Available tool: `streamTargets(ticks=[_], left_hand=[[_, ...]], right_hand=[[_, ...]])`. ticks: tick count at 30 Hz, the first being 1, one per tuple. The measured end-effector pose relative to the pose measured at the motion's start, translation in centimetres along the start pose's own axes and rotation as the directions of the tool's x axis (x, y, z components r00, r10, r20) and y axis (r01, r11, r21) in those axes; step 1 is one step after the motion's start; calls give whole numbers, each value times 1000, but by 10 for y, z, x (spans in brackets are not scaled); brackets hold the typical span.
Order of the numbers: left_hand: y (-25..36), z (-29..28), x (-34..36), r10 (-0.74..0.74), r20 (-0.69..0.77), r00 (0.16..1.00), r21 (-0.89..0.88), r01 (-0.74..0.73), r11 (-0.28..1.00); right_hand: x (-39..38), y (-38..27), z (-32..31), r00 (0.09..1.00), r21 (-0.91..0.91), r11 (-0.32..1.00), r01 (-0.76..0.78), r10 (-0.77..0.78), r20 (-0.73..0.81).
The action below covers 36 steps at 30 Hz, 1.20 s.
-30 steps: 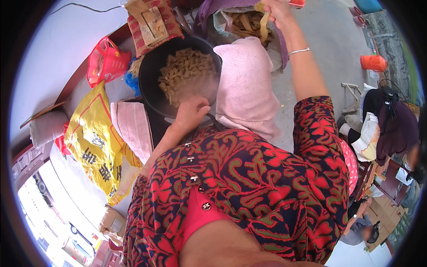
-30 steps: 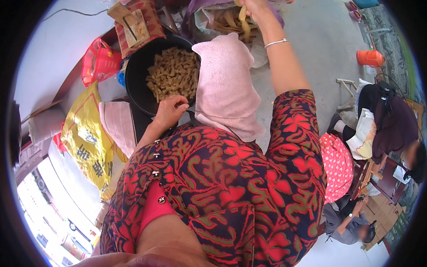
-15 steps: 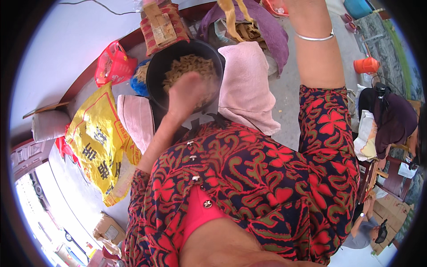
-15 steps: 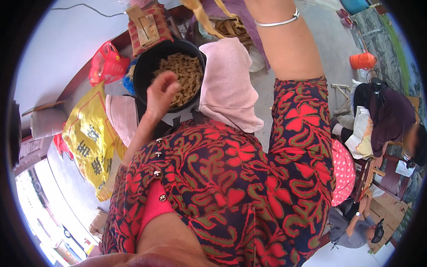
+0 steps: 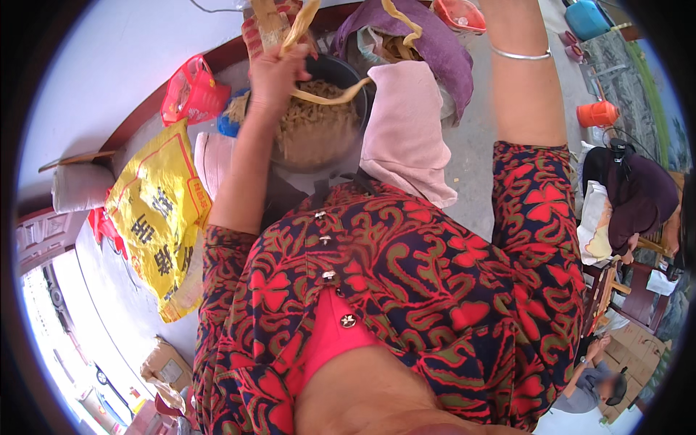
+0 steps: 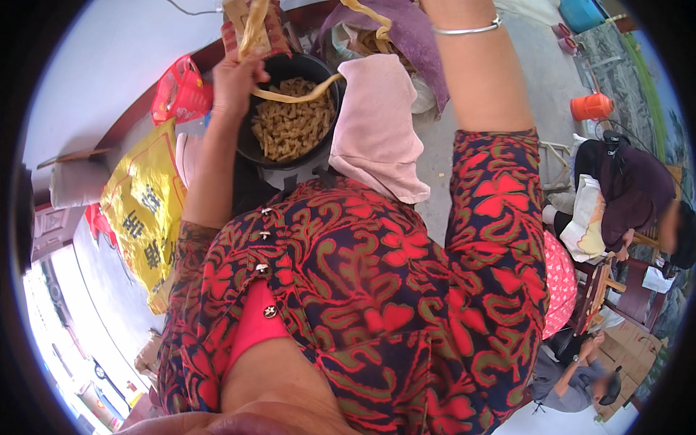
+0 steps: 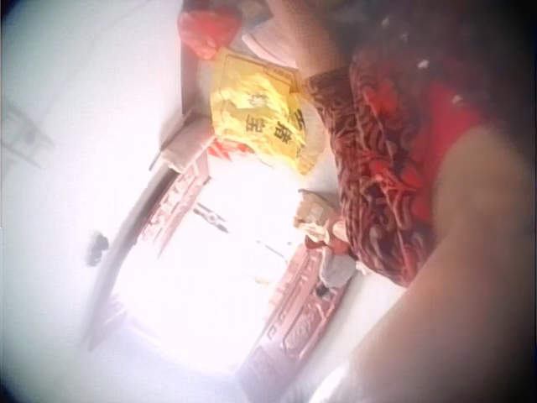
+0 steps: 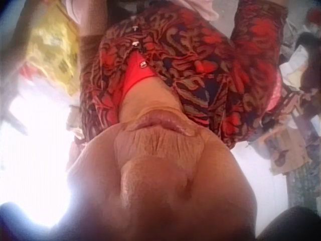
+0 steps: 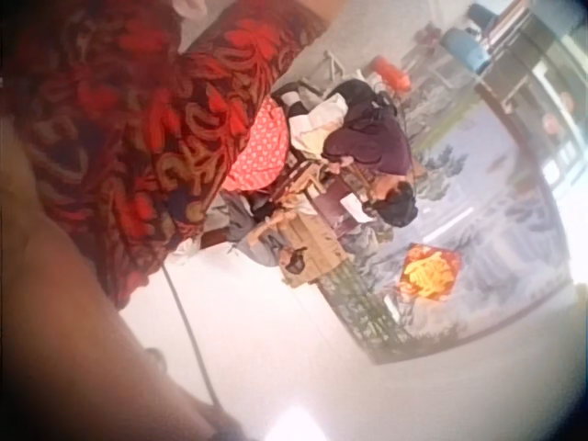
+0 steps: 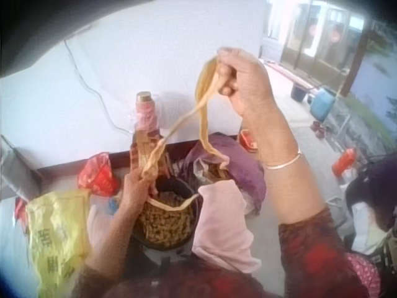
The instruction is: The person tears dried bean curd sheets into strips and places them into a black bowl. The task is performed by hand in a repetitive manner, with the person handling the sheets one at a time.
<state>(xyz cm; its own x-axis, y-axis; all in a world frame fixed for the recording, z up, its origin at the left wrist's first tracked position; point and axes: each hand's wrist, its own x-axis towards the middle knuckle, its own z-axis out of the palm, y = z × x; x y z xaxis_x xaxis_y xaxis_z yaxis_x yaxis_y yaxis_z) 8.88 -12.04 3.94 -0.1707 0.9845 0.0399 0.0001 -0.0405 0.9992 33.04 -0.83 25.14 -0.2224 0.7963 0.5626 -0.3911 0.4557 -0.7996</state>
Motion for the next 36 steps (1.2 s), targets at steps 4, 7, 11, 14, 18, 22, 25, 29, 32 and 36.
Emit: streamTargets(ticks=[4, 7, 11, 14, 18, 22, 25, 29, 32, 36], left_hand=[[12, -58, 6, 65, -100, 993, 547, 0, 837], [17, -67, 2, 359, -95, 928, 754, -168, 634], [37, -32, -9, 391, -33, 920, 693, -261, 672], [45, -25, -16, 559, 195, 806, 627, -541, 561], [59, 5, -18, 769, 514, 379, 420, -893, 160], [40, 10, -27, 782, 567, 257, 342, -938, 61], [27, 11, -42, 778, 573, 259, 305, -948, 91], [2, 6, -75, 752, 544, 371, 334, -919, 212], [-15, -15, -101, 766, 433, 475, 357, -871, 338], [0, -74, -119, 644, 108, 758, 886, -366, 283]], right_hand=[[2, 102, -99, 907, -318, 850, -420, 396, -142], [-30, 163, -104, 869, -645, 588, -488, 392, -301], [-46, 224, -86, 920, -996, 46, 80, 380, 91], [-73, 183, 25, 655, -514, 701, -494, 689, 310], [-97, 184, 75, 466, -87, 628, -773, 656, 594], [-98, 180, 104, 535, 55, 774, -630, 382, 754], [-94, 158, 111, 413, 148, 436, -888, 610, 677], [-92, 174, 112, 470, 302, 363, -882, 621, 627], [-84, 178, 118, 565, 335, 459, -823, 603, 563], [-75, 169, 115, 649, 420, 501, -756, 499, 574]])
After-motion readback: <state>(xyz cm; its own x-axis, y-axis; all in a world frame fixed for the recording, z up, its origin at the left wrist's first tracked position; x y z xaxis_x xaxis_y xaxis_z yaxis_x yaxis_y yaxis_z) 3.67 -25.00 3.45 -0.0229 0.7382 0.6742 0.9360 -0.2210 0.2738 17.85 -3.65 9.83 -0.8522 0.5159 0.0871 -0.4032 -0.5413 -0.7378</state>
